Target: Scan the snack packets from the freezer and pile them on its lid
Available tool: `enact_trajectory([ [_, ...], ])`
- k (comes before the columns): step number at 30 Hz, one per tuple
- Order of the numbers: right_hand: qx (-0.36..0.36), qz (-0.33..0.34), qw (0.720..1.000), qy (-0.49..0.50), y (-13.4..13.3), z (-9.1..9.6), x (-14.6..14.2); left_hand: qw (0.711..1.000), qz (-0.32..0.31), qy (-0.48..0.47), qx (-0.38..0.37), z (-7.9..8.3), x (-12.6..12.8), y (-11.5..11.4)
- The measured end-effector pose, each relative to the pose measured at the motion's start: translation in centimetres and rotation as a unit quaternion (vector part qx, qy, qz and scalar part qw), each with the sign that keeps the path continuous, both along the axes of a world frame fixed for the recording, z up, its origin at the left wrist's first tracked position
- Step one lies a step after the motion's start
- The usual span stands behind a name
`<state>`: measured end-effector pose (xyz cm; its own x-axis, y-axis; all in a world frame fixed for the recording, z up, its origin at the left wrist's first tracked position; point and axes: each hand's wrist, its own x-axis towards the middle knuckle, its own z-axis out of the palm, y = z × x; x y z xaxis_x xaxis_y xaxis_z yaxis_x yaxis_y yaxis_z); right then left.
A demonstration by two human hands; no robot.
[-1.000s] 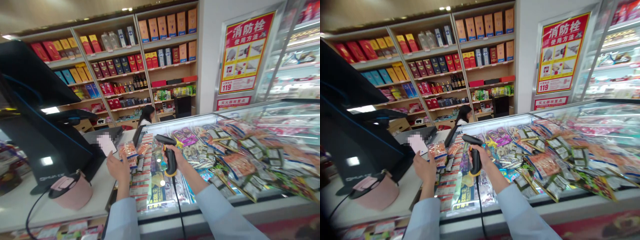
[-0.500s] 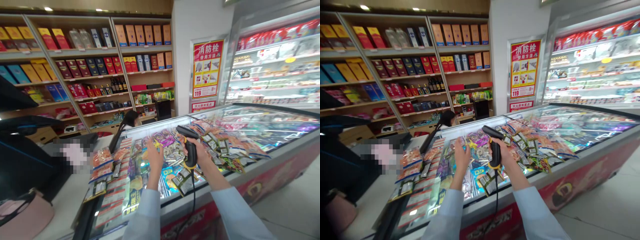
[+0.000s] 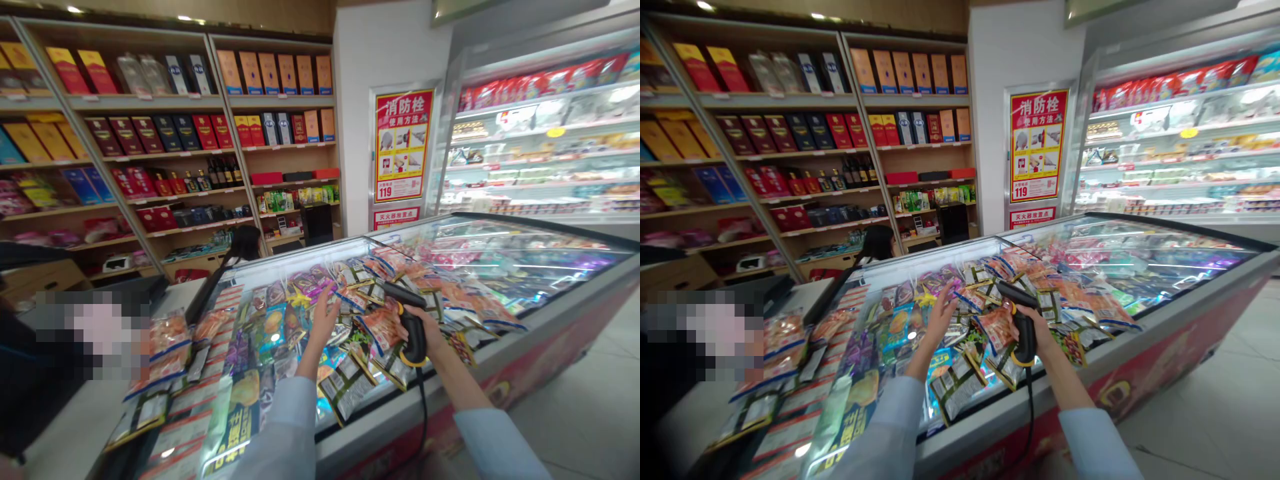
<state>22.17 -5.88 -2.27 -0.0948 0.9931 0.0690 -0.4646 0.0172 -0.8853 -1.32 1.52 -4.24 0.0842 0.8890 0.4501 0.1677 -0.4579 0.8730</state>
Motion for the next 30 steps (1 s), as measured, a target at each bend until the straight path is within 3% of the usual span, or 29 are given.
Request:
enact_trajectory([
  [6, -0.004, -0.013, 1.0, 0.025, 0.4, -1.6, 0.1, 0.994, -0.076, -0.043, -0.066, -0.5, 0.9, -0.4],
  [14, -0.005, -0.002, 0.999, 0.042, 0.1, -1.2, -0.1, 0.979, -0.086, -0.131, -0.128, -0.5, 0.5, 0.2],
  [19, 0.005, 0.007, 0.999, 0.051, 0.1, -0.7, -0.1, 0.982, -0.023, -0.17, -0.075, 0.6, -0.4, -0.4],
  [25, 0.046, 0.074, 0.993, 0.075, 1.3, 1.1, -1.4, 0.977, 0.152, -0.138, 0.064, 0.8, -2.3, 0.4],
  [30, 0.072, 0.13, 0.983, 0.112, 3.8, 2.2, -3.6, 0.955, 0.208, -0.205, 0.055, 0.0, -3.5, 1.4],
])
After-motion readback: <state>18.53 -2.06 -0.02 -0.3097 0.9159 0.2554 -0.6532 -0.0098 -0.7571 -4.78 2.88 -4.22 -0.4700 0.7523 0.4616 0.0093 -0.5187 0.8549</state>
